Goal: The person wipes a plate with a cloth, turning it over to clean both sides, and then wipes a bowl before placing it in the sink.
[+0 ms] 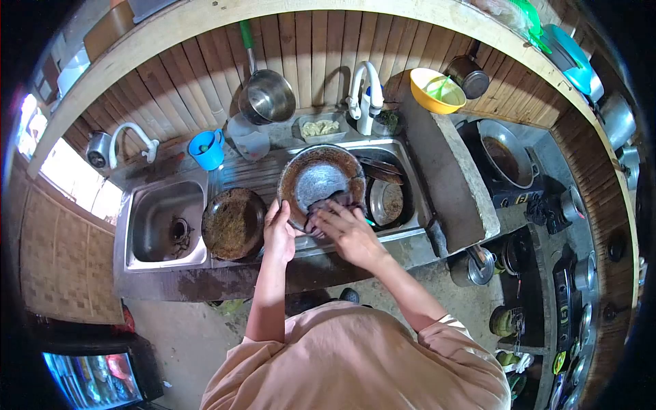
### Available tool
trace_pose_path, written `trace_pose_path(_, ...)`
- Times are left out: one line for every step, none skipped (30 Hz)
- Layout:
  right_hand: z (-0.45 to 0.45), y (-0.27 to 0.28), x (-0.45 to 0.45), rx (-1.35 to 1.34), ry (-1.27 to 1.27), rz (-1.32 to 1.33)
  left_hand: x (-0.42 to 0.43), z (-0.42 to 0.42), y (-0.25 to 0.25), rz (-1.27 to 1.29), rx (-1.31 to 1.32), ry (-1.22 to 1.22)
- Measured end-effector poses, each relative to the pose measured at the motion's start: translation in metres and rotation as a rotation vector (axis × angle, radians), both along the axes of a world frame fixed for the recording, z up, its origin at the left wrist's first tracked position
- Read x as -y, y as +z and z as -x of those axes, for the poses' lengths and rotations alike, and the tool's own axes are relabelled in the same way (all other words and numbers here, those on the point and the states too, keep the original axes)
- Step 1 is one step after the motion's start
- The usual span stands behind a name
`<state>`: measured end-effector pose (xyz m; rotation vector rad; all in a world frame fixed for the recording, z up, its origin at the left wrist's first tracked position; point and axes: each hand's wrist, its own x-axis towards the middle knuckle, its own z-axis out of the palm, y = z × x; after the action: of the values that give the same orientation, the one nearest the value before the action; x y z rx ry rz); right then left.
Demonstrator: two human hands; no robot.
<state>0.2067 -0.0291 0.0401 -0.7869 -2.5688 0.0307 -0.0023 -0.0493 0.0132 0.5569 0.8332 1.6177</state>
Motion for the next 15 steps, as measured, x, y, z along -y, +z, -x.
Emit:
trace_pose_path(-0.006,-0.001,-0.007,0.024,-0.042,-0.021,-0.001,0.000,0.001,-0.015,-0.010,-0.022)
trace_pose_path(-0.011,-0.002,-0.015,-0.018,-0.086,-0.053,-0.001,0.000,0.002,-0.030,-0.020,-0.046)
trace_pose_path(-0.015,-0.005,-0.025,-0.032,-0.146,-0.084,-0.002,-0.001,0.002,-0.045,-0.029,-0.073)
trace_pose_path(-0.019,-0.003,-0.035,-0.061,-0.190,-0.109,-0.003,-0.004,0.002,-0.021,-0.057,-0.079)
trace_pose_path(-0.021,-0.001,-0.045,-0.091,-0.233,-0.136,-0.002,-0.008,0.003,0.003,-0.085,-0.084)
trace_pose_path(-0.020,0.004,-0.053,-0.099,-0.256,-0.112,-0.002,-0.012,0.003,0.028,-0.113,-0.088)
trace_pose_path(-0.016,0.008,-0.057,-0.106,-0.244,-0.111,-0.001,-0.017,0.003,0.047,-0.132,-0.085)
trace_pose_path(-0.011,0.013,-0.060,-0.113,-0.232,-0.111,-0.002,-0.022,0.004,0.064,-0.151,-0.083)
trace_pose_path(-0.005,0.016,-0.062,-0.120,-0.221,-0.113,-0.004,-0.026,0.005,0.079,-0.170,-0.083)
trace_pose_path(0.003,0.017,-0.058,-0.145,-0.144,-0.077,-0.004,-0.027,0.006,0.076,-0.167,-0.088)
trace_pose_path(0.007,0.019,-0.053,-0.115,-0.071,-0.069,-0.005,-0.028,0.008,0.072,-0.164,-0.092)
trace_pose_path(0.010,0.023,-0.047,-0.129,0.018,-0.060,-0.005,-0.028,0.009,0.068,-0.161,-0.095)
trace_pose_path(0.012,0.026,-0.046,-0.144,0.108,-0.051,-0.006,-0.025,0.007,0.048,-0.154,-0.101)
trace_pose_path(0.011,0.023,-0.051,-0.108,0.113,-0.096,-0.006,-0.019,0.002,0.029,-0.146,-0.106)
trace_pose_path(0.011,0.028,-0.055,-0.097,0.072,-0.114,-0.004,-0.017,0.003,0.014,-0.137,-0.112)
